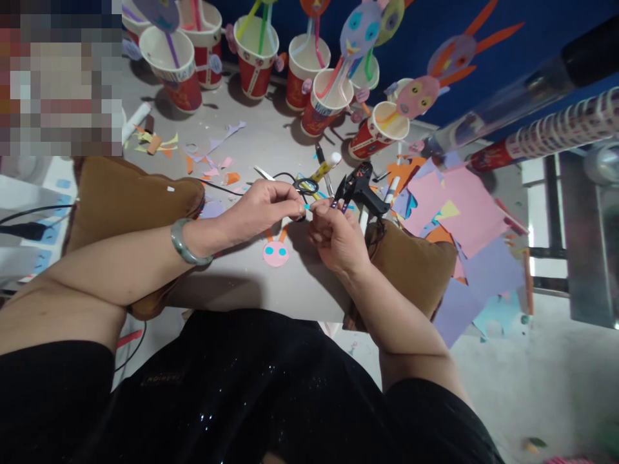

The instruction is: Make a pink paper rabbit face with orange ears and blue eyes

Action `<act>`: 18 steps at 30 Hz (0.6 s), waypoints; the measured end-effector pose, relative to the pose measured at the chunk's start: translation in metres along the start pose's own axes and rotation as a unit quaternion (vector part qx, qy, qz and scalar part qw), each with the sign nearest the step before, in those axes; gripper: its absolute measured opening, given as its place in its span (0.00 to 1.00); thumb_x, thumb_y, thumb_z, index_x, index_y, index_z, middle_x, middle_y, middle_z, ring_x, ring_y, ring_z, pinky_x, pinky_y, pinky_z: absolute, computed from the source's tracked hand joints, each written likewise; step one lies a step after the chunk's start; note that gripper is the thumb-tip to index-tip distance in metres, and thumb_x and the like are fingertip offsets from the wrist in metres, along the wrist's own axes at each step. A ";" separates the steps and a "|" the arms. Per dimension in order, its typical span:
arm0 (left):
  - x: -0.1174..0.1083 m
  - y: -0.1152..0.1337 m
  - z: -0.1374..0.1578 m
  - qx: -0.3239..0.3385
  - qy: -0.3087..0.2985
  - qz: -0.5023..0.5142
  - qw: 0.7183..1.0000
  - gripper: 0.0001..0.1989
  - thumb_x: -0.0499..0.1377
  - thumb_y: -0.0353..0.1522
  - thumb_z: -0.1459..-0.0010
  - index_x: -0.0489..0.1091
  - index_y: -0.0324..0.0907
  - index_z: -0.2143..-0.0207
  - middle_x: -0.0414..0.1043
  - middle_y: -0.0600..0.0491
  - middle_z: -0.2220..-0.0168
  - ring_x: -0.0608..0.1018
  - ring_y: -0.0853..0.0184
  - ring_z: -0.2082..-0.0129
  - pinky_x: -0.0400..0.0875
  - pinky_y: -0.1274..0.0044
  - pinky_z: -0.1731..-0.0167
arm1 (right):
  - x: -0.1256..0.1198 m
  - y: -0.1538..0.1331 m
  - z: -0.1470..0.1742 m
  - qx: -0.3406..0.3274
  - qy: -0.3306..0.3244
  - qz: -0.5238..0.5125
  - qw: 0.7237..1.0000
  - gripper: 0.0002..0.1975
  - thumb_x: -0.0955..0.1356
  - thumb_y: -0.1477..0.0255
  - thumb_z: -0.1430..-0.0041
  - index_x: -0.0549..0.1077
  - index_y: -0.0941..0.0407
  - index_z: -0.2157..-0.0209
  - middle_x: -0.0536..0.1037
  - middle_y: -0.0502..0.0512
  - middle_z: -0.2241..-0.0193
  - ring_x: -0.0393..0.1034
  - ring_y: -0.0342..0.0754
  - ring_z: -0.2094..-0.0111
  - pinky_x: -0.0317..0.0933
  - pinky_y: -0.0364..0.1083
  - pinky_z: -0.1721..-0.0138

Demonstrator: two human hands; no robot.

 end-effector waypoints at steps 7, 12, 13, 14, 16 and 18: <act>0.001 0.001 0.001 0.007 -0.012 -0.005 1.000 0.07 0.63 0.33 0.48 0.73 0.39 0.76 0.69 0.57 0.76 0.69 0.73 0.74 0.64 0.78 0.70 | 0.000 0.001 0.001 0.005 -0.016 0.010 1.000 0.16 0.77 0.62 0.53 0.69 0.53 0.71 0.52 0.37 0.86 0.42 0.35 0.84 0.38 0.41 0.82; 0.000 0.001 0.002 0.011 -0.017 -0.017 1.000 0.07 0.64 0.33 0.48 0.73 0.40 0.75 0.69 0.57 0.75 0.69 0.73 0.73 0.64 0.78 0.69 | 0.001 0.001 0.002 0.001 -0.025 0.028 0.999 0.19 0.78 0.60 0.53 0.66 0.53 0.75 0.53 0.39 0.85 0.43 0.35 0.84 0.38 0.41 0.81; 0.000 0.000 0.001 0.010 -0.018 -0.017 1.000 0.07 0.64 0.33 0.48 0.73 0.40 0.75 0.69 0.57 0.75 0.68 0.73 0.73 0.64 0.77 0.69 | 0.001 0.001 0.002 0.000 -0.027 0.030 0.999 0.20 0.78 0.59 0.52 0.66 0.53 0.76 0.53 0.39 0.85 0.43 0.35 0.84 0.39 0.41 0.81; 0.000 0.000 0.001 0.008 -0.018 -0.016 1.000 0.07 0.64 0.34 0.48 0.73 0.40 0.76 0.69 0.57 0.75 0.68 0.73 0.73 0.64 0.77 0.68 | 0.001 0.001 0.002 -0.001 -0.027 0.030 0.999 0.21 0.78 0.59 0.52 0.65 0.53 0.76 0.53 0.39 0.85 0.43 0.35 0.84 0.39 0.41 0.81; 0.000 -0.001 0.001 0.008 -0.014 -0.017 1.000 0.08 0.64 0.34 0.48 0.73 0.40 0.76 0.69 0.57 0.75 0.69 0.73 0.73 0.65 0.77 0.68 | 0.001 0.001 0.002 0.001 -0.026 0.030 0.999 0.21 0.78 0.59 0.52 0.65 0.53 0.76 0.53 0.39 0.84 0.44 0.35 0.84 0.40 0.41 0.81; 0.000 0.000 0.000 0.009 -0.007 -0.022 1.000 0.08 0.63 0.34 0.47 0.74 0.40 0.75 0.71 0.56 0.74 0.71 0.72 0.72 0.66 0.76 0.67 | 0.001 0.001 0.002 0.004 -0.023 0.030 0.999 0.21 0.78 0.58 0.52 0.65 0.52 0.76 0.52 0.39 0.85 0.43 0.35 0.84 0.39 0.42 0.81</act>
Point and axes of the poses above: each hand's wrist, its own z-axis away from the middle knuckle, its own x-axis out of the palm, y = z × x, the point moved 2 cm from there along -z, towards the middle knuckle
